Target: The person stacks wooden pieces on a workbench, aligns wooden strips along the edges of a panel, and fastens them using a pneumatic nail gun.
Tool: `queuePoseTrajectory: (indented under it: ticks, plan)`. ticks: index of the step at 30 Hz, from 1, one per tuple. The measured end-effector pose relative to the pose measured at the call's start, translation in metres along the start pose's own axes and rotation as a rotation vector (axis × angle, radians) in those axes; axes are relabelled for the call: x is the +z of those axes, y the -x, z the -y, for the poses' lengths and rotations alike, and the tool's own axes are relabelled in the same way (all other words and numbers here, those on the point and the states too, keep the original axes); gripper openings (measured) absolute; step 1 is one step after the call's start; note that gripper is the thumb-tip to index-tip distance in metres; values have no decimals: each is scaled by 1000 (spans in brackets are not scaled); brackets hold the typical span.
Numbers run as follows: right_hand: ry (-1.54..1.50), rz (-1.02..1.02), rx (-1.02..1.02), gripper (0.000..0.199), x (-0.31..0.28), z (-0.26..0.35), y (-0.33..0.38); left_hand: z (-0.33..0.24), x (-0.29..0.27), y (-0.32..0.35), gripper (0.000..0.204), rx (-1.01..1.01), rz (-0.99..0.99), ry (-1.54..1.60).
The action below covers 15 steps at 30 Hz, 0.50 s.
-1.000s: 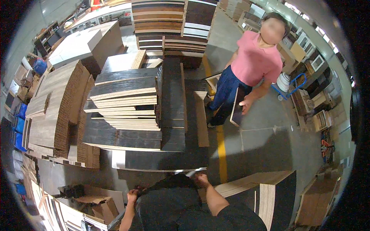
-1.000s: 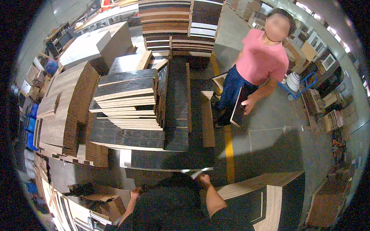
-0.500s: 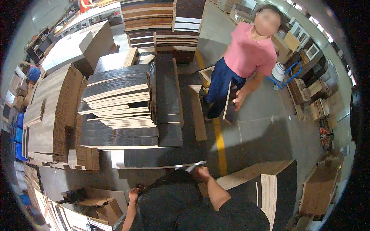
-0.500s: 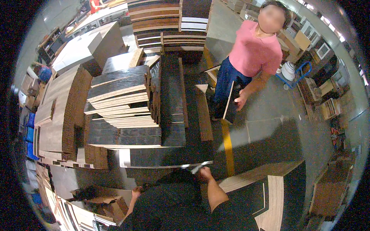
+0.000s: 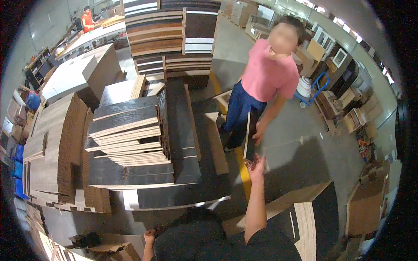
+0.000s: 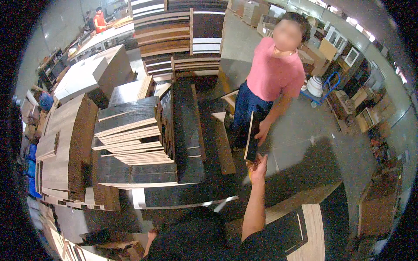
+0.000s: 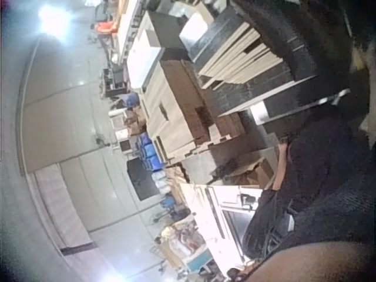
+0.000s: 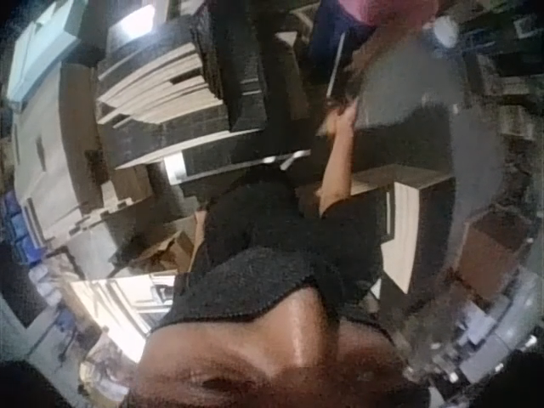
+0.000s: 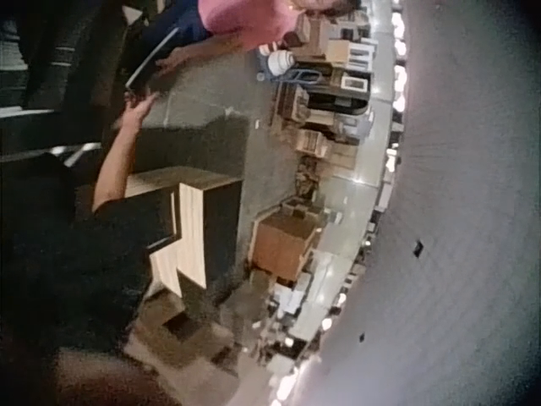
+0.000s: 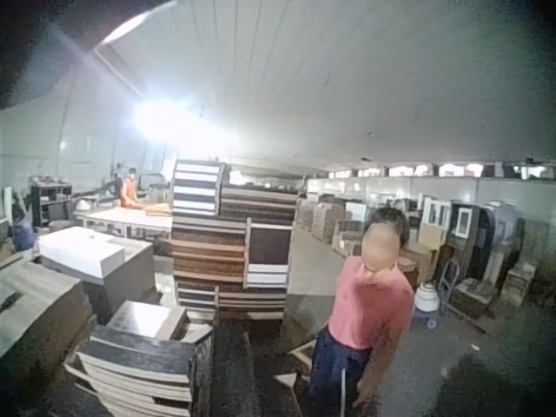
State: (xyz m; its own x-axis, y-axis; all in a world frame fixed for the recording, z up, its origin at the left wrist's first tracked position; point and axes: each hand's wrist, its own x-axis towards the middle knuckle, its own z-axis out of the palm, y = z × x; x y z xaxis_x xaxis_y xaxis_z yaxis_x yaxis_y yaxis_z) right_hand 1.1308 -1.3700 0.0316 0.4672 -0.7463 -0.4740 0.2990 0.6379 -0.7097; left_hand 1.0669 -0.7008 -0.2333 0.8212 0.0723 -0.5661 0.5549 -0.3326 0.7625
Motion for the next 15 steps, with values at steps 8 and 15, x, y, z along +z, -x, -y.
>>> queuePoseTrajectory:
  ticks: [8, 15]
  plan:
    - [307, 2, 9, 27, 27, -7, -12, -59, 4, 32, 27, 74, 40, -135]
    - [340, 173, 75, 21, 49, -26, 1, -11, 3, 9, 30, -76, 16, 81]
